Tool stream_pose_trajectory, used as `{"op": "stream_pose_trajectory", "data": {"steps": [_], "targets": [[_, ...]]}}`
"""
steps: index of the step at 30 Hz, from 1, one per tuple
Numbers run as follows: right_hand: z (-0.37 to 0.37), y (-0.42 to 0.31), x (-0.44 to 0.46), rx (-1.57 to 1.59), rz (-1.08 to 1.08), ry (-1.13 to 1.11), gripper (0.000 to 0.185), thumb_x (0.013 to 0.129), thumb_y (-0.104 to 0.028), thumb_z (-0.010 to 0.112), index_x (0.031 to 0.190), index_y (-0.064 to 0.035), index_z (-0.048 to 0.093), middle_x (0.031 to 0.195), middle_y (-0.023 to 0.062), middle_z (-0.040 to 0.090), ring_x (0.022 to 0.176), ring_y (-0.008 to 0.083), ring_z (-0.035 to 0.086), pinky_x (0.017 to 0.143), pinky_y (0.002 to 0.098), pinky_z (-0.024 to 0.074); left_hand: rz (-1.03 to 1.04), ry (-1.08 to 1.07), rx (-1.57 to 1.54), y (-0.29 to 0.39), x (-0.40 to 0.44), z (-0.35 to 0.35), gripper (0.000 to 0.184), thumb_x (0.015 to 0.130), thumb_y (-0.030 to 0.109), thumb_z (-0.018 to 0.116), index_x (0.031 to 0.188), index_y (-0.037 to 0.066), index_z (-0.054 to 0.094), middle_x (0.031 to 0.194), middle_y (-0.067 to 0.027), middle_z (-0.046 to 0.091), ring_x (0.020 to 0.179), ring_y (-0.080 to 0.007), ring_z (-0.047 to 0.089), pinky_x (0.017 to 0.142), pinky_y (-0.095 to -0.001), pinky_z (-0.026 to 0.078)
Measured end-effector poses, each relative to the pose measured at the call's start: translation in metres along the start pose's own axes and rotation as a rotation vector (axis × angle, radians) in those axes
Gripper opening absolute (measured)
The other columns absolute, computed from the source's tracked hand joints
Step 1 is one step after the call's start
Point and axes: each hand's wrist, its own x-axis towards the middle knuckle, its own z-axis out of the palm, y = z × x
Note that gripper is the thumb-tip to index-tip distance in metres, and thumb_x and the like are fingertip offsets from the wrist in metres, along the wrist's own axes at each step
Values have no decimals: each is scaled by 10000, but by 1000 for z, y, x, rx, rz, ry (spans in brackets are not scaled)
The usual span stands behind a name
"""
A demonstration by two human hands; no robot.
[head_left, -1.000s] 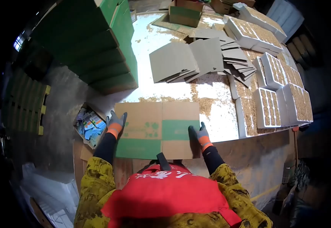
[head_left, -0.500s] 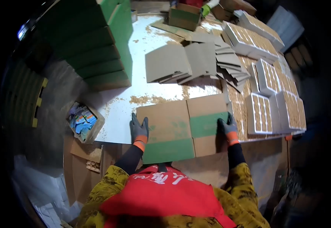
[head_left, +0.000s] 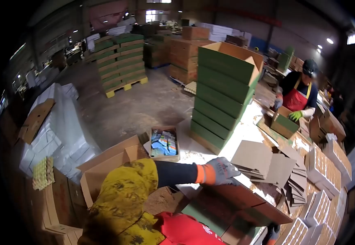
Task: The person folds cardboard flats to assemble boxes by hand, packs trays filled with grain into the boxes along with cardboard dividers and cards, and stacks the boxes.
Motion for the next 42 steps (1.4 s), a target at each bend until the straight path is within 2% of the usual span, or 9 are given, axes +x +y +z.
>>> {"op": "stream_pose_trajectory", "data": {"steps": [4, 11, 18, 28, 34, 35, 37, 38, 42], "targets": [[-7, -108, -14, -226, -381, 293, 570, 892, -239, 603, 1391, -61, 391, 1415, 184, 361, 1261, 355, 394, 1047, 453, 335, 118, -223, -346, -32, 19, 0, 428, 949, 383, 378, 1215, 125, 592, 1106, -138, 643, 989, -316, 606, 902, -414, 434], [80, -201, -24, -804, -716, -257, 972, 639, -470, 740, 1430, -73, 339, 1469, 220, 293, 1358, 434, 222, 1131, 535, 110, 268, -583, -520, -57, 59, -3, 408, 888, 389, 470, 1124, 88, 612, 1031, -150, 657, 948, -344, 612, 834, -426, 456], [46, -156, -76, -755, -983, -22, 294, 845, -318, 631, 1137, -281, 638, 1404, 112, 436, 1284, 463, 355, 1022, 585, 327, 155, -315, -503, -46, 61, -24, 392, 817, 380, 566, 1031, 55, 619, 956, -162, 663, 907, -356, 617, 774, -434, 474], [-51, -178, -60, -64, -682, -665, 394, 724, -51, 718, 1103, -80, 613, 1374, 214, 445, 1303, 395, 388, 1043, 444, 361, -53, 121, -675, 18, -12, -3, 232, 676, 201, 600, 857, 60, 563, 765, -159, 624, 755, -339, 622, 668, -438, 482], [9, -156, -49, 64, -183, -1160, 620, 806, -171, 669, 1359, -34, 424, 1353, 180, 471, 1233, 332, 463, 1020, 420, 381, 338, -492, -528, 57, 26, 83, 419, 847, 419, 524, 998, 33, 587, 990, -203, 618, 983, -324, 588, 843, -431, 455], [17, -141, -44, 138, -1, -1127, 618, 815, -186, 664, 1361, -28, 422, 1350, 175, 476, 1220, 329, 474, 1016, 417, 385, 855, -386, -647, 37, 56, 128, 487, 910, 489, 450, 933, 28, 602, 882, -168, 628, 846, -288, 618, 766, -383, 487], [31, -98, -44, -116, -484, -675, 597, 833, -204, 657, 1364, -51, 430, 1333, 154, 493, 1199, 302, 496, 1002, 401, 399, -220, -442, -1483, 19, 53, 105, 501, 940, 500, 416, 875, 44, 613, 760, -113, 612, 686, -235, 609, 645, -354, 492], [43, -82, -38, -448, -1085, -517, 634, 803, -225, 681, 1364, -67, 432, 1322, 135, 504, 1211, 279, 490, 990, 416, 408, -164, -227, -1284, 15, 41, 91, 505, 937, 510, 415, 842, 53, 606, 765, -95, 604, 676, -217, 591, 630, -348, 485], [24, -178, -5, -711, -1121, -415, 721, 748, -282, 704, 1366, -51, 414, 1361, 202, 453, 1281, 404, 393, 1032, 473, 364, -257, 338, -234, 62, -2, 94, 521, 863, 542, 500, 1120, 93, 564, 1200, -107, 521, 1103, -286, 484, 923, -465, 394]]}}
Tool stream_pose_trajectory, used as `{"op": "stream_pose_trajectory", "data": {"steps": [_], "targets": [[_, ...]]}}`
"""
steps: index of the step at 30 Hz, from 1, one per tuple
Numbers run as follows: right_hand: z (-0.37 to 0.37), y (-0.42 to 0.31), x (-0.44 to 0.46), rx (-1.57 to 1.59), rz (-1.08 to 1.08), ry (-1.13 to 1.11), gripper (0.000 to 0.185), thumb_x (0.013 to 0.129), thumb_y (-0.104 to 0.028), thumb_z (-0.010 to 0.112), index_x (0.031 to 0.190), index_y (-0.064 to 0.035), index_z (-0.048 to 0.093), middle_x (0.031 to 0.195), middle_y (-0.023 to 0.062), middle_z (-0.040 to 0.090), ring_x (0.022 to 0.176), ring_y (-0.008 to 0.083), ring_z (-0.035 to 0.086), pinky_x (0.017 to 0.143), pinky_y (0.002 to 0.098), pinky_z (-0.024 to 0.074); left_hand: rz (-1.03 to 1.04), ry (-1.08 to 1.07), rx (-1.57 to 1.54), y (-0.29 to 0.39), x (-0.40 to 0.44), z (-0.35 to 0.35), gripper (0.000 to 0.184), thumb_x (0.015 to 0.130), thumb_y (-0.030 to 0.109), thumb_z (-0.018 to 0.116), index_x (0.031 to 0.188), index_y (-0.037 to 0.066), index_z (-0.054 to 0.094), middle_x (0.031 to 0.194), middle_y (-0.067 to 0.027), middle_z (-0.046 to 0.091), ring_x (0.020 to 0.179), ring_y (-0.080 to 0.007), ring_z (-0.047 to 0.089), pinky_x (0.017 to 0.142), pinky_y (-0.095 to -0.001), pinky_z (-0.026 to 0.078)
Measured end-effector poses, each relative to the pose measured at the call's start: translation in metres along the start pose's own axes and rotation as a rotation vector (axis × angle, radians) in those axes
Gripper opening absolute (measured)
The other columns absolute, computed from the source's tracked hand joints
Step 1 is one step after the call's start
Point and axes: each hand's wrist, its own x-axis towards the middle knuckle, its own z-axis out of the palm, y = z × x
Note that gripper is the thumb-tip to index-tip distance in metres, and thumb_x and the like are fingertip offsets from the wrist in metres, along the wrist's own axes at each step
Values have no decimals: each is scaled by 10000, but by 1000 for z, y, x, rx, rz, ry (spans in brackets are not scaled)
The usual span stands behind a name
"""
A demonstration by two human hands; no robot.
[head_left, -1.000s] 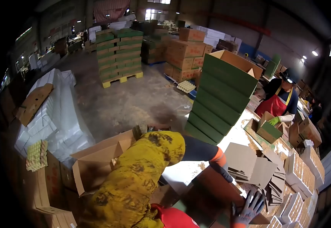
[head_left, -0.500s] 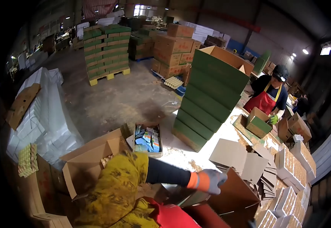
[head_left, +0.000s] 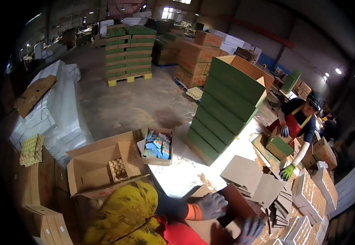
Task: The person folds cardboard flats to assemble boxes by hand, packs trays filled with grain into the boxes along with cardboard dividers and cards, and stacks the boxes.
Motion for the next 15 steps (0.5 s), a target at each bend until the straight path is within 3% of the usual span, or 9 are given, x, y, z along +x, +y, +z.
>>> {"op": "stream_pose_trajectory", "data": {"steps": [1, 2, 4, 7, 8, 9, 11, 13, 15], "targets": [[-15, -5, 21, 159, 179, 117, 687, 779, -270, 695, 1363, -42, 415, 1358, 222, 449, 1278, 426, 388, 1040, 477, 357, 175, 416, 18, -10, -4, 54, 659, 854, 532, 528, 1336, 94, 431, 1311, -152, 452, 1213, -341, 426, 1036, -505, 301], [-20, -7, 28, 316, 362, 235, 653, 810, -259, 686, 1360, -32, 415, 1354, 242, 445, 1275, 448, 382, 1047, 480, 349, 199, 502, -12, -1, -2, 17, 689, 848, 497, 562, 1365, 75, 391, 1345, -170, 412, 1260, -351, 382, 1059, -500, 281], [-9, -6, 1, 400, 309, 63, 578, 840, -239, 663, 1329, -17, 450, 1338, 245, 461, 1270, 438, 394, 1057, 481, 338, 83, 582, -70, 9, -4, -28, 783, 836, 512, 577, 1385, 5, 343, 1408, -200, 341, 1314, -379, 326, 1086, -537, 233], [13, -4, -53, 925, 93, -212, 373, 899, -160, 567, 1236, -3, 544, 1293, 206, 518, 1250, 389, 436, 1067, 440, 343, -295, 214, -18, -1, -7, -3, 830, 865, 599, 488, 1383, -31, 329, 1307, -252, 461, 1226, -388, 439, 1036, -466, 329], [40, 9, -77, 1071, 191, -256, 382, 906, -169, 558, 1258, -22, 533, 1315, 196, 508, 1269, 378, 426, 1074, 435, 337, -542, -259, -282, 1, -3, -21, 823, 879, 611, 453, 1376, -34, 335, 1192, -261, 551, 1106, -380, 544, 942, -424, 417], [63, 23, -94, 1216, 288, -318, 391, 914, -178, 548, 1279, -41, 522, 1336, 186, 498, 1288, 366, 415, 1081, 431, 330, -489, -179, -208, -8, -4, -3, 794, 893, 595, 429, 1361, -39, 338, 1134, -258, 586, 1024, -378, 596, 881, -422, 452], [73, 33, -96, 1354, 512, -368, 439, 898, -211, 561, 1294, -31, 503, 1335, 177, 498, 1268, 345, 435, 1062, 426, 350, -486, -364, -184, -11, 3, -25, 761, 896, 582, 425, 1321, -47, 377, 1154, -249, 580, 1036, -377, 586, 879, -431, 452], [73, 41, -90, 1531, 742, -331, 491, 881, -244, 575, 1310, -21, 484, 1334, 167, 499, 1249, 325, 454, 1043, 421, 369, -257, 121, -967, 7, 2, 3, 591, 886, 495, 481, 1204, -4, 475, 1142, -184, 575, 1034, -304, 591, 864, -396, 459], [66, 48, -77, 1777, 951, -207, 545, 865, -277, 588, 1325, -12, 464, 1333, 157, 500, 1229, 304, 473, 1024, 416, 389, 2, 431, -1140, 10, -3, 12, 490, 884, 422, 519, 1163, 19, 523, 1128, -140, 577, 1002, -258, 599, 853, -376, 468]]}}
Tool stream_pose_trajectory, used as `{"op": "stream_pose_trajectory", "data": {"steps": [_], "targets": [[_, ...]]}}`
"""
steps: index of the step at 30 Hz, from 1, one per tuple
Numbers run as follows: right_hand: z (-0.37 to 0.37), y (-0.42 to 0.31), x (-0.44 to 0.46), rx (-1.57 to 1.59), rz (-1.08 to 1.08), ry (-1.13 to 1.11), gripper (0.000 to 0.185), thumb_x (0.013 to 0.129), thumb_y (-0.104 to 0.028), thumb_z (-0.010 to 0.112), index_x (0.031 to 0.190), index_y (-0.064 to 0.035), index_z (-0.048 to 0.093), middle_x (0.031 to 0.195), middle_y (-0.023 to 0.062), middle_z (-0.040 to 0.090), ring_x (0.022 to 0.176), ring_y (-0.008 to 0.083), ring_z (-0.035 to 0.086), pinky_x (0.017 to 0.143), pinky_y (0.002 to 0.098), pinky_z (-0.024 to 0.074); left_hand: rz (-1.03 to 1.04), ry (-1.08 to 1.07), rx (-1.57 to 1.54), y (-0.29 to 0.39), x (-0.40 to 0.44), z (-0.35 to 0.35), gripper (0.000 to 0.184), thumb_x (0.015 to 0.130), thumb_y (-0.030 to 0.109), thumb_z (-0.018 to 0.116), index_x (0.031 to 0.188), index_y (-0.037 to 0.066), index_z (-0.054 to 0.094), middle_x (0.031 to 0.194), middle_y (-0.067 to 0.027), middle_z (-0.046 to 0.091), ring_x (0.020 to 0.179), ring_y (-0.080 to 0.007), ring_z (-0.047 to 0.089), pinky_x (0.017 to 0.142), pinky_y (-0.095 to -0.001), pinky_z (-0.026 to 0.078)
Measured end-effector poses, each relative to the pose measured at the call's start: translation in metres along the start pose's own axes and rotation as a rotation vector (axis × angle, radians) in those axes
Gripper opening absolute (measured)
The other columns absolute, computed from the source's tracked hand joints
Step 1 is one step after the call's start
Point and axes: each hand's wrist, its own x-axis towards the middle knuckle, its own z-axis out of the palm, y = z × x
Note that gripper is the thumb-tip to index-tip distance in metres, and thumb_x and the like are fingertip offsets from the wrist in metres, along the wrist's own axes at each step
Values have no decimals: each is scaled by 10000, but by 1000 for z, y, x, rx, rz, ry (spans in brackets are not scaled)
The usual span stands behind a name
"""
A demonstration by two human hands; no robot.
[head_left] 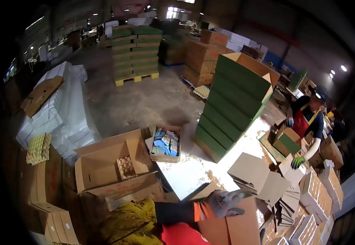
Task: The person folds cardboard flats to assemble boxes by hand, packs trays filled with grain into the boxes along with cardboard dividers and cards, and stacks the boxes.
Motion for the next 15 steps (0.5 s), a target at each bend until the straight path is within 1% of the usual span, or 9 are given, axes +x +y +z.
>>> {"op": "stream_pose_trajectory", "data": {"steps": [2, 4, 6, 7, 9, 10, 12, 14, 15], "targets": [[-4, -22, -1, 265, -10, 35, 600, 849, -309, 601, 1340, -2, 445, 1332, 147, 501, 1210, 283, 492, 1005, 411, 408, 313, -75, 313, 48, 22, -13, 461, 890, 362, 539, 1199, 21, 521, 1112, -115, 588, 939, -240, 611, 846, -371, 479], [-9, -47, -16, 257, -109, 38, 657, 832, -342, 614, 1355, 8, 426, 1331, 138, 501, 1190, 262, 511, 986, 406, 428, 148, 3, 237, -1, 41, -39, 306, 940, 311, 479, 1050, 52, 598, 944, -71, 618, 810, -201, 603, 762, -356, 502], [-7, -40, -29, -448, -377, 111, 449, 705, -169, 765, 1088, -6, 594, 1204, 137, 567, 1068, 271, 568, 871, 385, 489, -157, -96, 259, -24, 33, -58, 321, 947, 298, 475, 1120, 40, 551, 1030, -71, 583, 900, -195, 562, 824, -345, 462], [13, -34, -28, -808, -814, 37, 388, 679, -146, 780, 984, -40, 564, 1064, 136, 583, 1018, 300, 562, 836, 389, 478, -255, -156, 291, -28, 27, -63, 334, 951, 292, 473, 1155, 34, 528, 1072, -70, 566, 945, -193, 542, 855, -340, 442], [21, 29, -32, -1271, -602, -192, 335, 709, -282, 759, 943, -91, 613, 1120, 146, 567, 994, 370, 524, 832, 432, 478, -358, -259, 309, -34, 23, -68, 372, 957, 280, 469, 1225, 22, 481, 1158, -70, 532, 1034, -187, 501, 917, -330, 401], [41, 25, -46, -1399, -334, -195, 322, 741, -342, 716, 934, -101, 621, 1149, 137, 550, 1000, 361, 507, 845, 428, 466, -380, -308, 301, -36, 29, -67, 396, 961, 274, 467, 1261, 16, 457, 1201, -70, 514, 1079, -184, 481, 948, -324, 381], [35, 48, -47, -1160, -402, -18, 415, 759, -324, 709, 1107, -142, 577, 1291, 147, 478, 1024, 344, 507, 876, 436, 443, -430, -403, 273, -42, 43, -57, 448, 967, 261, 464, 1331, 4, 410, 1287, -69, 480, 1169, -178, 440, 1010, -314, 341], [38, 40, -63, -857, -456, 11, 661, 770, -388, 711, 1336, -150, 466, 1394, 154, 413, 1195, 359, 445, 991, 425, 398, -551, -448, 282, -52, 41, -51, 507, 974, 249, 460, 1401, -8, 363, 1372, -69, 445, 1258, -173, 399, 1072, -303, 300], [30, 39, -76, -642, -457, 149, 774, 768, -255, 761, 1426, -149, 368, 1489, 158, 301, 1162, 283, 493, 993, 401, 413, -665, -430, 301, -66, 39, -58, 502, 967, 243, 465, 1390, -11, 374, 1350, -85, 465, 1245, -182, 417, 1059, -307, 318]]}}
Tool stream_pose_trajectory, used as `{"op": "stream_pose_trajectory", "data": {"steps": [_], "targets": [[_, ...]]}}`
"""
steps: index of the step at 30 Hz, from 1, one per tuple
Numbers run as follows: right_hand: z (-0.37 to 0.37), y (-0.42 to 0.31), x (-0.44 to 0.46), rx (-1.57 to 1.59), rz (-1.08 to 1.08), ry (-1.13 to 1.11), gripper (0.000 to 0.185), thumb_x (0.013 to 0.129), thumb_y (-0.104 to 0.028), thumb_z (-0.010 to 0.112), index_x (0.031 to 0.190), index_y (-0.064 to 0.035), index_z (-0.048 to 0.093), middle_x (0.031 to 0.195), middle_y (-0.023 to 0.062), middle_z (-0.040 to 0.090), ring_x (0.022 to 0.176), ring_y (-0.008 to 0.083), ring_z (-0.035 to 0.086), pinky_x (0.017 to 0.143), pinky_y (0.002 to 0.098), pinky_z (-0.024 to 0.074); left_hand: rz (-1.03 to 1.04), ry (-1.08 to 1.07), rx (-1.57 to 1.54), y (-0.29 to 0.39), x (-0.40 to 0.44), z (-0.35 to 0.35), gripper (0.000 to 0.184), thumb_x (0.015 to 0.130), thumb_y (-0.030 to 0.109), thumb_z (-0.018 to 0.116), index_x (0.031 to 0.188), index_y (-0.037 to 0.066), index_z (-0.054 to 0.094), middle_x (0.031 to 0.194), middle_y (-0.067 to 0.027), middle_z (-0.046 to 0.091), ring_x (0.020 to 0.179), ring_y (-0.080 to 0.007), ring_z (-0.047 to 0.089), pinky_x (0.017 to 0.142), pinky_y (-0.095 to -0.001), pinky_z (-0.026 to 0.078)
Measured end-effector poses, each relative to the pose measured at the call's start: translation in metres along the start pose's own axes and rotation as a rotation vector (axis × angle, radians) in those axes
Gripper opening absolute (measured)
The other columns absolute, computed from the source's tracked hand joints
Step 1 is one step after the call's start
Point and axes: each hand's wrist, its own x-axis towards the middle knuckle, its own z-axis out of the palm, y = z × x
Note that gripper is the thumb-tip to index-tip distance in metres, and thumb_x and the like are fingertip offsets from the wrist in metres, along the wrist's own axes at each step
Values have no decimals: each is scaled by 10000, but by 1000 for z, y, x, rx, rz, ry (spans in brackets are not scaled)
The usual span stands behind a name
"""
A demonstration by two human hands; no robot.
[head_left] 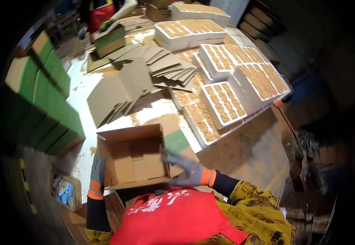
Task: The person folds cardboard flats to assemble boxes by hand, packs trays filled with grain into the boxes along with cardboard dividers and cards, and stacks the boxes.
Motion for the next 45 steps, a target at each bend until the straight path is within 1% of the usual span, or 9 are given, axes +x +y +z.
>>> {"op": "stream_pose_trajectory", "data": {"steps": [6, 8, 11, 12, 17, 22, 27, 31, 45], "targets": [[-148, 169, -78, 492, 636, 1598, 532, 871, -150, 585, 1362, -79, 393, 839, -8, 585, 748, 117, 560, 656, 304, 480, 156, 54, 601, -57, -9, -5, 429, 970, 215, 436, 1330, -19, 441, 1350, -130, 464, 1234, -229, 440, 1060, -332, 325], [-165, 248, -116, 901, 570, 1433, 675, 833, -215, 713, 1366, -50, 335, 1159, 100, 576, 969, 171, 584, 752, 330, 467, 245, 56, 878, -103, 0, -18, 336, 932, 73, 418, 1254, 19, 494, 1308, -191, 483, 1190, -325, 475, 1025, -381, 382], [-166, 271, -61, 811, 614, 1524, 505, 821, -222, 744, 1167, 78, 530, 1076, 55, 603, 942, 152, 532, 788, 321, 448, -104, 138, -23, -37, -7, 16, 362, 924, 46, 394, 1274, 28, 485, 1284, -195, 494, 1170, -343, 482, 1027, -390, 380], [-162, 276, -57, 840, 537, 1522, 495, 824, -223, 741, 1168, 65, 533, 1063, 56, 598, 934, 149, 533, 802, 308, 442, 179, 104, 831, -40, -20, 10, 359, 945, 55, 370, 1285, 36, 484, 1274, -192, 500, 1170, -336, 483, 1031, -382, 373], [-148, 246, -15, 792, 411, 1730, 816, 861, -295, 690, 1452, -24, 197, 1334, 86, 463, 1121, 217, 500, 940, 339, 425, 193, 137, 793, -103, -13, -9, 357, 950, 52, 373, 1290, 34, 479, 1297, -204, 482, 1187, -336, 475, 1037, -382, 370], [-145, 247, -23, 961, 374, 1680, 969, 799, -6, 691, 1512, -172, 56, 1399, 147, 422, 1220, 282, 466, 1059, 443, 333, 201, 107, 938, -52, -20, 5, 357, 924, 20, 404, 1272, 12, 484, 1305, -218, 467, 1185, -357, 473, 1020, -385, 391], [-153, 132, -47, 867, 210, 1206, 575, 869, -71, 567, 1395, 4, 347, 1286, 141, 516, 1149, 236, 525, 987, 343, 418, 330, 109, 1022, -52, -14, 10, 341, 941, 67, 430, 1271, -1, 482, 1296, -226, 474, 1166, -341, 491, 994, -392, 408], [-138, 65, -47, 777, 368, 879, 549, 890, -141, 510, 1382, 46, 353, 1302, 137, 504, 1149, 214, 523, 990, 318, 400, -123, 204, 155, -56, 10, 29, 349, 976, 126, 413, 1296, 13, 498, 1321, -187, 493, 1222, -274, 470, 1047, -363, 361], [-50, -38, 78, 330, 434, 353, 490, 865, -206, 549, 1295, 18, 482, 888, 22, 577, 797, 120, 538, 740, 244, 433, 25, 137, -683, -15, 4, 65, 486, 984, 293, 490, 1387, 36, 401, 1209, -52, 542, 1085, -105, 477, 947, -242, 403]]}}
